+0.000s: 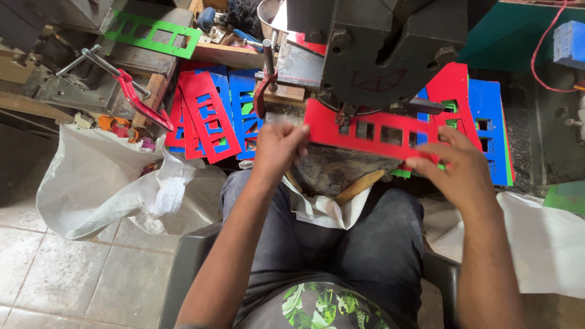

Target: The person operates a manual punch press to cut rectangular frames from colored plastic sheets. They repeatedly place sheets under the press, activate the punch, remove the cut frames, and stack them on the workbench. The person also briefly inspects a red frame and repositions the stack of finished pieces.

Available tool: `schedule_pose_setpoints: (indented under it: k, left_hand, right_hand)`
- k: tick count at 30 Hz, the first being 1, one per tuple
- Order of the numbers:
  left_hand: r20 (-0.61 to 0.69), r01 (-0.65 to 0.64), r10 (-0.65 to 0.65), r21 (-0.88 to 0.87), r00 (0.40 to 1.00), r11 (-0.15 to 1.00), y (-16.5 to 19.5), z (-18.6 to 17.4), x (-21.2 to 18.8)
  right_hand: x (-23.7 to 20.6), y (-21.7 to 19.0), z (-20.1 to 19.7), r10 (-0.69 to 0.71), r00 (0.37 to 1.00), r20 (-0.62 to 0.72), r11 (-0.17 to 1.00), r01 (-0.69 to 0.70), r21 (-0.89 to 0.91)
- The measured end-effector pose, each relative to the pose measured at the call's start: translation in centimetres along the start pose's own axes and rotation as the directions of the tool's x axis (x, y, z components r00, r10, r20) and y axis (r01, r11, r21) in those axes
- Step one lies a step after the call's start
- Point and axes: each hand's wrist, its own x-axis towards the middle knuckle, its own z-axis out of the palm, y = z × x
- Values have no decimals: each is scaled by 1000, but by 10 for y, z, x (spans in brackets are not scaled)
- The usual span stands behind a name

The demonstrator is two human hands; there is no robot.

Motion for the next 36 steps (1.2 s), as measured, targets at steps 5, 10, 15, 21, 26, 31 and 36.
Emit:
schedule_pose_setpoints:
  k: [5, 10, 15, 21, 26, 31, 36]
  left_hand:
    - [196, 49, -37, -58, 980, 997, -11, -33, -63]
    - [175, 198, -197, 12, 965, 980, -34, -130, -64]
    - [-213, 109, -26, 391, 977, 914, -59, -220, -7]
    - [-452, 158, 219, 658, 865, 736, -107, -262, 13]
    - [-473, 198, 318, 760, 822, 619, -130, -274, 50]
    - [-456, 244, 324, 816, 829, 524, -136, -284, 72]
    - [-436, 266, 341, 855, 832, 445, -140, -284, 89]
  right_hand:
    - [-70, 2, -13, -253, 956, 149, 955, 222, 198]
    - [-113, -65, 80, -241, 902, 359, 763, -52, 644]
    - [-68, -176, 187, -33, 929, 368, 379, -329, 865]
    - [35, -271, 297, 1, 994, 108, 454, -96, 886]
    - [100, -290, 348, -71, 997, -15, 853, 68, 518]
    - [148, -271, 372, -91, 979, -184, 943, 144, 299]
    - [169, -250, 421, 254, 967, 9, 885, -236, 402]
